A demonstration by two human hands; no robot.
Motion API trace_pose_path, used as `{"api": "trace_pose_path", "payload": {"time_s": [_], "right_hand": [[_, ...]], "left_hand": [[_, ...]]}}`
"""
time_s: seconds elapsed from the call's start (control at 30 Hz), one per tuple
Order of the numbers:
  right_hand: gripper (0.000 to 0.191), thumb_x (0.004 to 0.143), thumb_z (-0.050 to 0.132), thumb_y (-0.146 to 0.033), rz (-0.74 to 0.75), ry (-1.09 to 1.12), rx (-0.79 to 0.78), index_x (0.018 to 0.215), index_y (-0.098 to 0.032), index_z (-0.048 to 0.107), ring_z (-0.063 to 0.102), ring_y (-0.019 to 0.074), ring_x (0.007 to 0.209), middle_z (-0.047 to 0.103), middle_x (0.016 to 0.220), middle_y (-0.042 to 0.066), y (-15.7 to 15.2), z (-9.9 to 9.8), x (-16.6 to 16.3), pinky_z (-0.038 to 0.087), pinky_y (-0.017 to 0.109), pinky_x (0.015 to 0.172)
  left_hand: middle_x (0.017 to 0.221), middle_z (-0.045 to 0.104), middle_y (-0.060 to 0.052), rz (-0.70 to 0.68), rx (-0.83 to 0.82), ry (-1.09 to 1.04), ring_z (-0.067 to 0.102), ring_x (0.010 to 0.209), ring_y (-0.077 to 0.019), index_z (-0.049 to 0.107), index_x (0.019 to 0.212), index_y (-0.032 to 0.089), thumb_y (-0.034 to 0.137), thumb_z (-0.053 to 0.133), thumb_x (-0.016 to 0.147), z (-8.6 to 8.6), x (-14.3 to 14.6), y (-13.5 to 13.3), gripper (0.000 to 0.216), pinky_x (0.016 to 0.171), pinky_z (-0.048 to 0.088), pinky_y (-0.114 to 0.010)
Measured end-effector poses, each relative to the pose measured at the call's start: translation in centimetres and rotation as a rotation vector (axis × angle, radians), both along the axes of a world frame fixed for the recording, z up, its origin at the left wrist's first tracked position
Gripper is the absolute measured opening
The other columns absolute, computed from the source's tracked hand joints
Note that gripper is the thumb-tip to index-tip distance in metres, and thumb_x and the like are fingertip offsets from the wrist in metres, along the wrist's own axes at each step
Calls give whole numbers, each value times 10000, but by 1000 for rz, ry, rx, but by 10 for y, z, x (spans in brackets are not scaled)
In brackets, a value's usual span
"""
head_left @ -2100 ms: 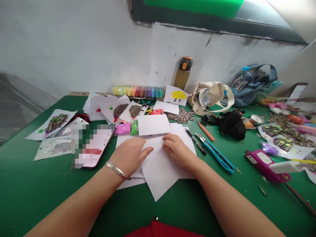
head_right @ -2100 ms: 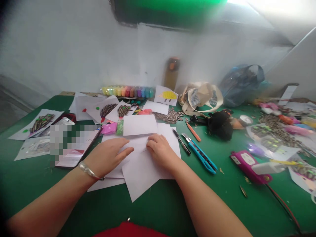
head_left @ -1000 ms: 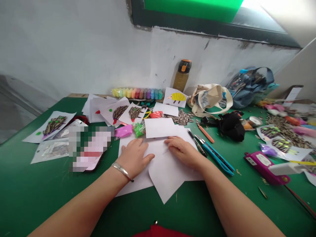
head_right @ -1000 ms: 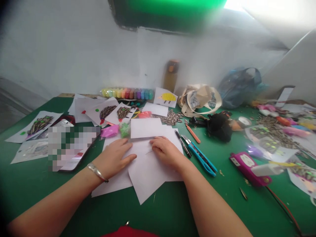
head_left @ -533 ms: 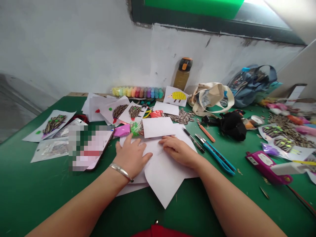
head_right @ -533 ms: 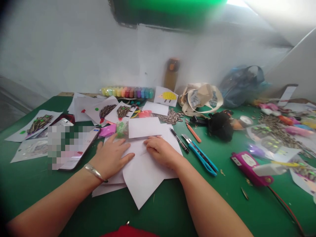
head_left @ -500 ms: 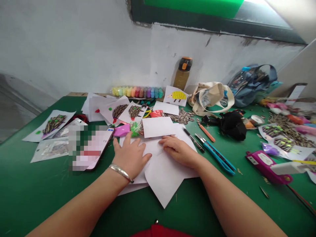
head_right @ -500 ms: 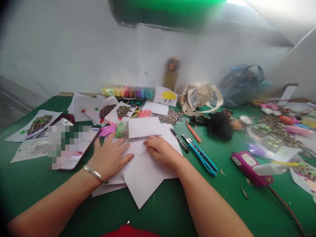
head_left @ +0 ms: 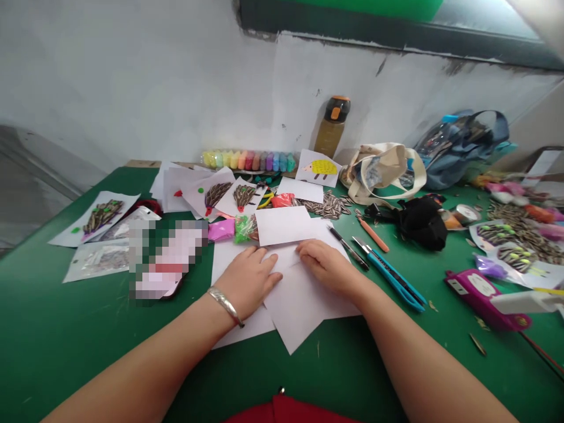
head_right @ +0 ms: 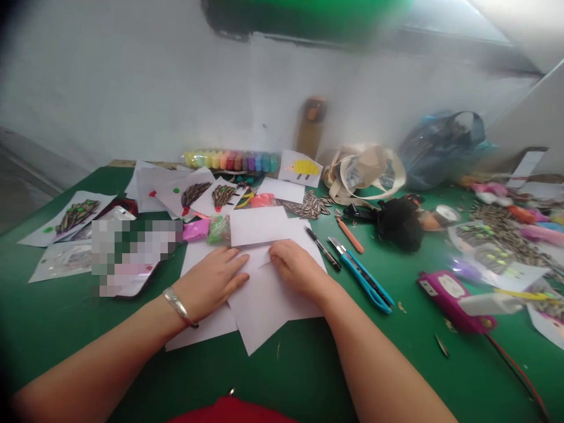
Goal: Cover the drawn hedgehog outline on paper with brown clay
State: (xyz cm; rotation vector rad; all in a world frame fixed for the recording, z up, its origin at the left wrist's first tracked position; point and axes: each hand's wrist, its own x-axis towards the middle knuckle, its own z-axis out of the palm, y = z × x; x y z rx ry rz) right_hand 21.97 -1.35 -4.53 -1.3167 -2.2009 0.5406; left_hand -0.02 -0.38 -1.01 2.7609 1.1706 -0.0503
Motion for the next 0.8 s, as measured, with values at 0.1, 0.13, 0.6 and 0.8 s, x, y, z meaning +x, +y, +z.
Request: {"api": "trace_pose_path", "payload": {"time_s": [0.1,0.13,0.6,0.8], "right_hand": [[215,942,424,-193,-144,-133,32,833,-193,609,562,195,869,636,858,59,0,0,4,419,304,793],[220,941,420,-195,-190,-158,30,827,-193,608,556,192,833,622,832,55,-1,0,4,412,298,759],[215,917,477,-280,-371,-147,9,1025,-197,644,586,193,830,641,947,70,-6,4,2,416,294,735],[267,911,440,-196,-356,-155,69,972,-199,700,580,222,905,663,906,81,-4,10,14,425,322,801]], "left_hand": [[982,621,-118,-14,34,-76,560,948,-273,624,1019,132,377,465,957,0,-1,1,299,855,471,-432],[1009,626,-127,-21,71,-123,559,988,-286,626,1023,127,384,487,946,-1,-1,1,302,879,468,-444],[1389,500,-180,-82,104,-47,424,1288,-376,522,1332,139,446,563,887,-25,16,-21,542,1055,353,-532],[1375,508,-180,-80,63,-39,423,1283,-369,531,1324,141,444,555,892,-16,15,-21,529,1060,350,-514]]}}
